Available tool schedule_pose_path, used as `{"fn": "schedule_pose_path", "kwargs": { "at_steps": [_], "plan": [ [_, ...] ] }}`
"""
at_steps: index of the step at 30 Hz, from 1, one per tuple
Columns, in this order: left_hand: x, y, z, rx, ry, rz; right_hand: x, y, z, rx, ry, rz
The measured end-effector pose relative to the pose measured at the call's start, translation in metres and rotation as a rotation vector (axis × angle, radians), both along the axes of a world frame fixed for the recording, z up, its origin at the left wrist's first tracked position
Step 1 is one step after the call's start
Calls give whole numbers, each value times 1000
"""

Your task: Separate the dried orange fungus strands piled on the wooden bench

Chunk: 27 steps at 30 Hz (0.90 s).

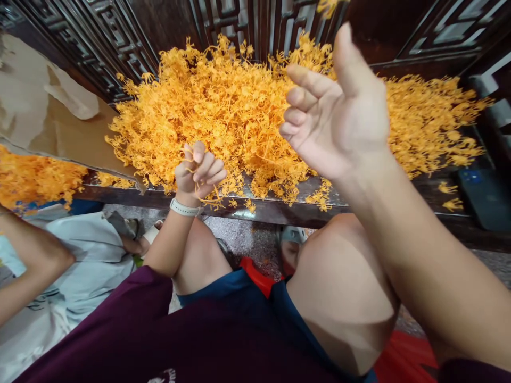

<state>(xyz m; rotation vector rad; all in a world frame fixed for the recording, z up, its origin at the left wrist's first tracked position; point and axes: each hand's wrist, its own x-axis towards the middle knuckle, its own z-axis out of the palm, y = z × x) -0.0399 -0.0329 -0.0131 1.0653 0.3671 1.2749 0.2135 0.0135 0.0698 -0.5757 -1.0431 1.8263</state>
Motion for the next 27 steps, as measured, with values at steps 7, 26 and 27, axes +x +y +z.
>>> {"fn": "schedule_pose_path", "kwargs": {
  "at_steps": [7, 26, 27],
  "plan": [
    [13, -2, 3, -180, -372, 165, -25, -9, -24, 168, -475, -103],
    [1, -11, 1, 48, -330, 64, -54, -40, -12, 777, -643, 144],
    [-6, -9, 1, 148, -226, 71, -40, -49, 1, 856, -673, 65]
  ]
}}
